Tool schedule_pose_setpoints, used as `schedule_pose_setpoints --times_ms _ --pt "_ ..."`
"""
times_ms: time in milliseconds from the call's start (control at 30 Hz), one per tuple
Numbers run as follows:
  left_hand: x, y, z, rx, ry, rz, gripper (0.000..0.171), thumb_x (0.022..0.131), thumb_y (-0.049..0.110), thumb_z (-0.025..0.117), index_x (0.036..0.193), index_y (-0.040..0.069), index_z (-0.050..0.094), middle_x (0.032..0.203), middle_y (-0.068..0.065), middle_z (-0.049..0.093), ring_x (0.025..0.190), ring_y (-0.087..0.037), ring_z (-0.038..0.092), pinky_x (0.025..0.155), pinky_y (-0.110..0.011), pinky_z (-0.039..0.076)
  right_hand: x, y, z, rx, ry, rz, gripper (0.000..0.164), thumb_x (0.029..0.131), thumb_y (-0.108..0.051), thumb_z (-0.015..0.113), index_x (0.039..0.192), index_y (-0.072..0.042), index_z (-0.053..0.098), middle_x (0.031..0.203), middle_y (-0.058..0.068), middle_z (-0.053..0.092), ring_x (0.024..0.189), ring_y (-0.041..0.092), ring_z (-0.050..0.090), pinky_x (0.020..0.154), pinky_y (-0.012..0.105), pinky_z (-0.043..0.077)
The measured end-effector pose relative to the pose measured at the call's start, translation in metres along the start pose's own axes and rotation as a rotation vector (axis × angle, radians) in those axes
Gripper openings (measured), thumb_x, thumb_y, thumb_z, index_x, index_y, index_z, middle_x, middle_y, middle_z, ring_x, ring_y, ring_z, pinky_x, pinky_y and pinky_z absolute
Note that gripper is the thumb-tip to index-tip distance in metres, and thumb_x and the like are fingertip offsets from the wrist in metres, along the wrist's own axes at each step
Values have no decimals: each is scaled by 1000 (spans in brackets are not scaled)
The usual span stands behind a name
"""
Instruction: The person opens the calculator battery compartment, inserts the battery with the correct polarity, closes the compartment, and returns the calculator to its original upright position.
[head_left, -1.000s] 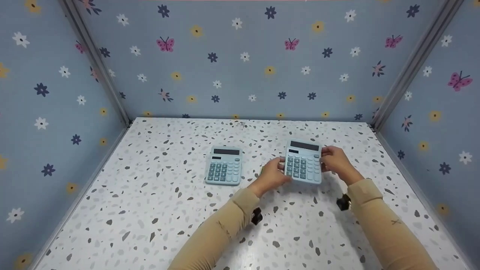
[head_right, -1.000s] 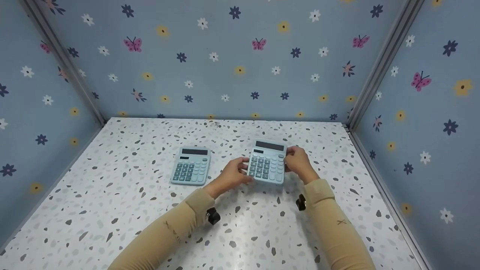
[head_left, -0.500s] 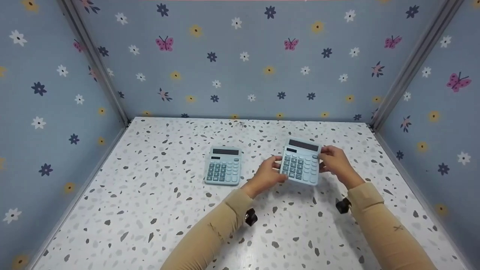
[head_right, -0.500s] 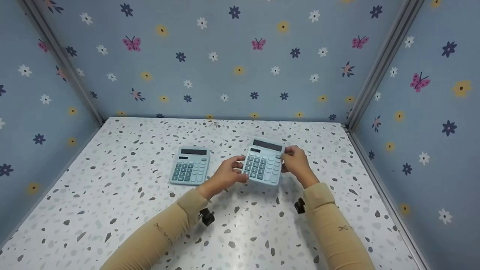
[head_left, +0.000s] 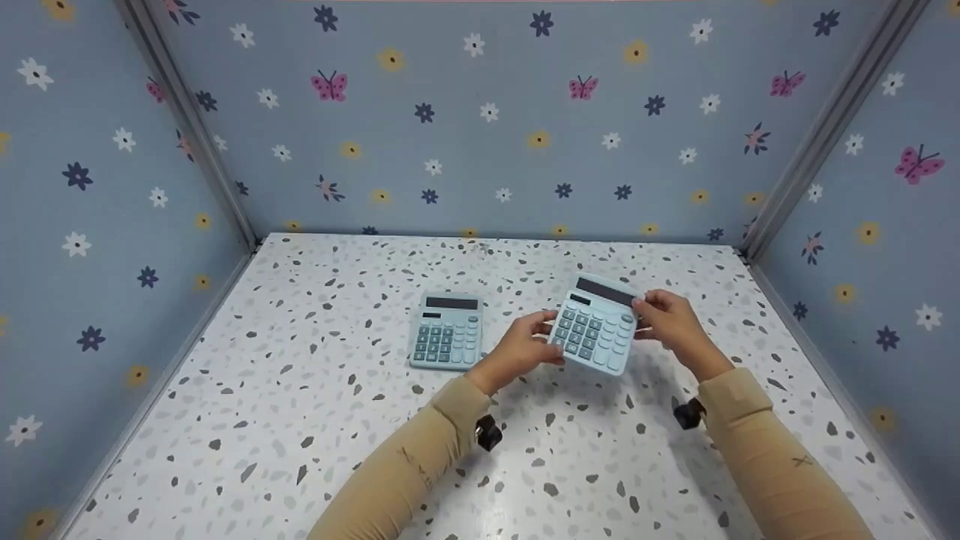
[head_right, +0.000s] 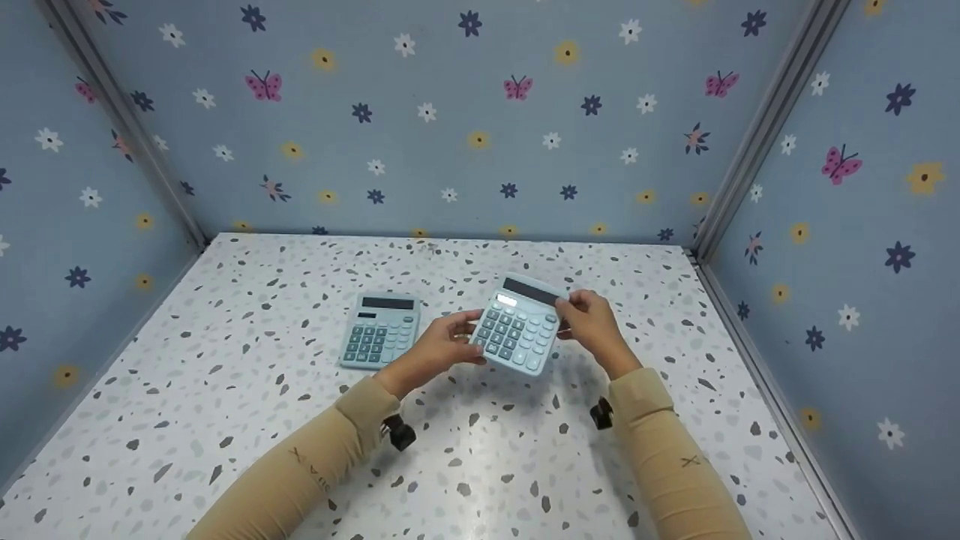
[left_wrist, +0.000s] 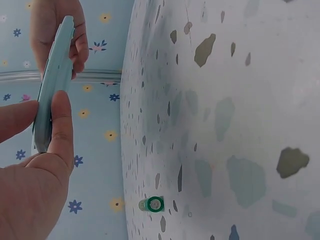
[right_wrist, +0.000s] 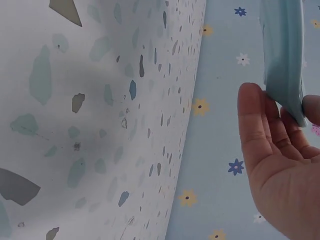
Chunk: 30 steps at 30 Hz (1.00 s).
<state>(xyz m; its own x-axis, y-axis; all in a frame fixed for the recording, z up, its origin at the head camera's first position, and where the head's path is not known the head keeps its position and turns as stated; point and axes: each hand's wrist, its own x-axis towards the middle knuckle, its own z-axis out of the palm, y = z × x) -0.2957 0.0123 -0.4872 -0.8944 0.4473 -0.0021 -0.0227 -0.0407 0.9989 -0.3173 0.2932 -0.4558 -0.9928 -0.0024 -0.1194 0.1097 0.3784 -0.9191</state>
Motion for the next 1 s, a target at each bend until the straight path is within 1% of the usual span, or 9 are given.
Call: schedule_pose_setpoints --times_ms 67,167,233,400,500,600,700,833,1000 --pt "-1 0 -3 11 -15 9 71 92 -15 63 160 -7 44 134 -27 63 100 -21 70 94 -38 67 0 0 0 26 -11 1 21 114 -23 56 118 -3 54 103 3 68 86 13 73 83 31 68" --pt "-3 1 -8 13 -33 13 71 92 -14 63 160 -8 43 134 -27 62 103 -21 70 96 -39 67 -2 -1 1 49 -30 -3 21 113 -20 57 123 -1 55 103 3 69 85 13 75 82 30 68" --pt "-5 2 -11 5 -43 14 72 92 -15 63 161 -9 42 135 -28 62 104 -21 70 97 -39 66 -3 -2 2 51 -41 -15 23 113 -18 58 125 0 56 103 3 71 84 12 76 80 29 68" --pt "-10 6 -19 10 -72 7 74 94 -12 63 164 -7 38 141 -28 61 107 -22 71 99 -38 66 -6 -5 3 49 -81 -47 23 111 -14 61 124 4 58 104 5 73 86 13 77 82 30 68" --pt "-12 6 -24 8 -95 2 75 94 -11 64 165 -5 38 141 -27 61 107 -20 71 101 -39 65 -8 -7 3 40 -112 -65 27 110 -10 61 129 8 58 110 10 74 89 13 77 84 30 68" --pt "-13 6 -29 -6 -123 5 75 93 -12 62 165 -5 38 138 -26 61 105 -20 71 104 -44 64 -10 -7 5 26 -141 -90 35 109 -7 61 139 11 57 117 16 74 91 13 77 84 29 68" --pt "-15 5 -31 -11 -146 18 75 93 -13 61 164 -6 39 136 -26 62 104 -20 72 106 -48 63 -10 -7 7 16 -155 -121 38 109 -5 60 142 12 57 118 17 75 90 12 77 82 28 68" --pt "-17 4 -34 2 -156 23 73 92 -13 60 163 -6 41 134 -25 63 104 -21 72 105 -48 63 -11 -5 10 6 -155 -153 36 109 -5 61 140 13 59 113 14 76 87 12 76 77 28 67" --pt "-18 6 -35 12 -137 12 72 91 -13 62 161 -5 45 134 -24 63 104 -20 72 102 -43 65 -14 -7 12 2 -153 -174 34 109 -5 61 137 14 60 108 10 78 85 12 76 75 28 67"
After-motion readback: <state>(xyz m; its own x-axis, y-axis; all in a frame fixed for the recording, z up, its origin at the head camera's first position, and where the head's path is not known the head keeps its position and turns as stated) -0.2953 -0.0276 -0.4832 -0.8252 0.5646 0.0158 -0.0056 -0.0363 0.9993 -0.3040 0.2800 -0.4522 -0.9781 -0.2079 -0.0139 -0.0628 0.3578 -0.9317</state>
